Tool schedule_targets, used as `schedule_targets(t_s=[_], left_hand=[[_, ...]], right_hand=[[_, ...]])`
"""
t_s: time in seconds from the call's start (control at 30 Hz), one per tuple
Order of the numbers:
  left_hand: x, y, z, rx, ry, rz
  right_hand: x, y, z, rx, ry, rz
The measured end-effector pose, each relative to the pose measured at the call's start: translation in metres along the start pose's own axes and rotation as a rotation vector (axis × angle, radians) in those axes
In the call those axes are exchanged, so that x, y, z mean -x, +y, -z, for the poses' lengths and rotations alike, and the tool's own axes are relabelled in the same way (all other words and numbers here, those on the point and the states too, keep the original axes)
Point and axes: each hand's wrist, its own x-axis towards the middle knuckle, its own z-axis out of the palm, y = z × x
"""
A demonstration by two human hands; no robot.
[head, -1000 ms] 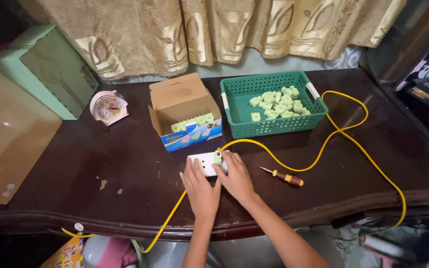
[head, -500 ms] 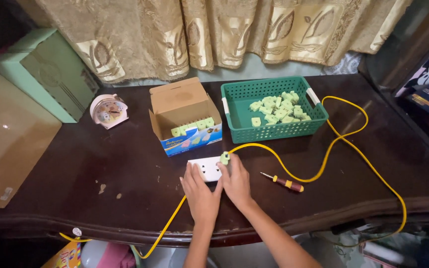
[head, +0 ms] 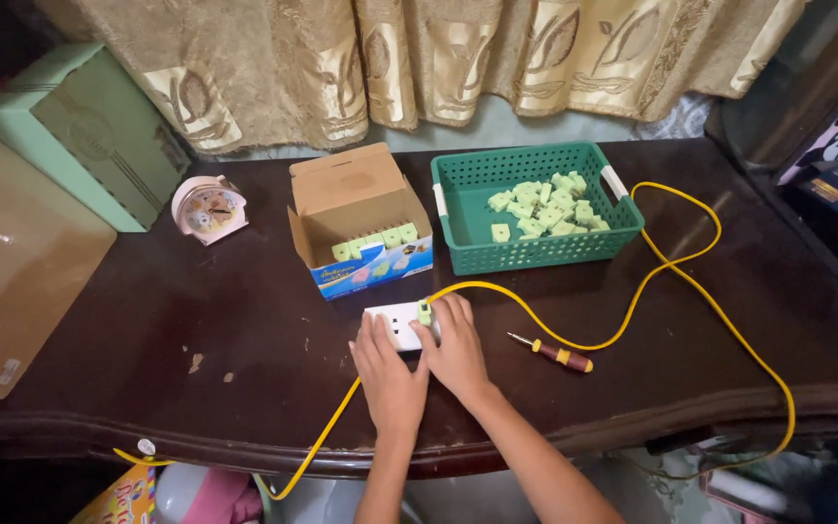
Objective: Assembling small green electrical modules into a white faceplate and using a screwdriver to fasten them.
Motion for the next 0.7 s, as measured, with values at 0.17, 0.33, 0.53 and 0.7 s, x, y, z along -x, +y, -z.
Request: schedule_targets(t_s=[0.17,0.33,0.53,0.7], left_hand=[[0.003,0.001,0.0,0.021,-0.046,0.029],[0.002,-0.002,-0.002,0.014,-0.039,0.012],[0.001,-0.002,0.0,0.019,-0.043,0.005],[0.0,0.005,0.007,-0.007,-0.099,0.075]], right_hand=[[0.0,0.0,0.006,0.012,-0.058,-0.03],[0.0,-0.005,0.008,0.022,-0.082,-0.099],[0.0,-0.009,0.013,-0.014,-0.085,-0.088],[0.008,0.015,-0.008,0.06,0.051,0.048]])
